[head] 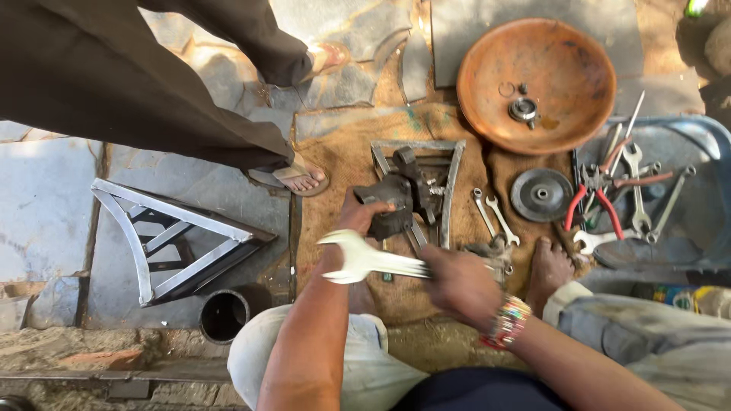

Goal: The person wipes a metal mechanical housing with a cloth, inserts a cylindrical internal component, and uses a wrench and a screwdriver to tighten fasteners on the assembly.

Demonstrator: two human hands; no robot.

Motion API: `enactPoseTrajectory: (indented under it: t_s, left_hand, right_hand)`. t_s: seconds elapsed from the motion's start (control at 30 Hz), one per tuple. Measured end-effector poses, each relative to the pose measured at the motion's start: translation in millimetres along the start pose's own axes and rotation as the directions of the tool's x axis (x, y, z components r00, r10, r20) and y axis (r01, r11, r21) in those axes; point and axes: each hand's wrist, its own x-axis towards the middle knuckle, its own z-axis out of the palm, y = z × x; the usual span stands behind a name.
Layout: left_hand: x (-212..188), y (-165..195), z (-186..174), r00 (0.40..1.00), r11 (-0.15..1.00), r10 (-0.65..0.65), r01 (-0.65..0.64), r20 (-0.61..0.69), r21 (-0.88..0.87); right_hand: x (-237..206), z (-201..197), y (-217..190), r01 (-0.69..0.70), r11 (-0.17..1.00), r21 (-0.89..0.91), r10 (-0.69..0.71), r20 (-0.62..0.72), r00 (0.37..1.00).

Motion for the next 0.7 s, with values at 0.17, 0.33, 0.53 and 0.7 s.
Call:
enactPoseTrajectory:
  t_s: [0.17, 0.33, 0.53, 0.7]
  left_hand:
    - [-6.3, -0.4, 1.7, 0.992, 0.988, -0.123, 0.124, 0.008, -0.093]
    - [-4.5, -5.3, -4.0, 0.994, 0.985, 0.016, 0.003, 0.106, -0.175]
    - [10.1, -16.4, -5.0, 0.993, 0.995, 0.097, -0.095, 0.066, -0.027]
    - [8.1, -16.5, -5.2, 0.998, 0.998, 0.015, -0.012, 0.059, -0.066]
  right_hand:
    - [0.0, -24.8, -55.1, 0.175, 0.967, 0.186, -0.192, 0.079, 0.978]
    - [4.5, -27.7, -44.5, -0.156, 0.781, 0.605, -0.179, 0.456, 0.872]
    - [23.5, -26.9, -33.2, -0.477, 0.721, 0.503, 0.428, 0.219, 0.877]
    - [10.2, -32.1, -49.7, -0.304, 0.731, 0.61, 0.118, 0.326, 0.938]
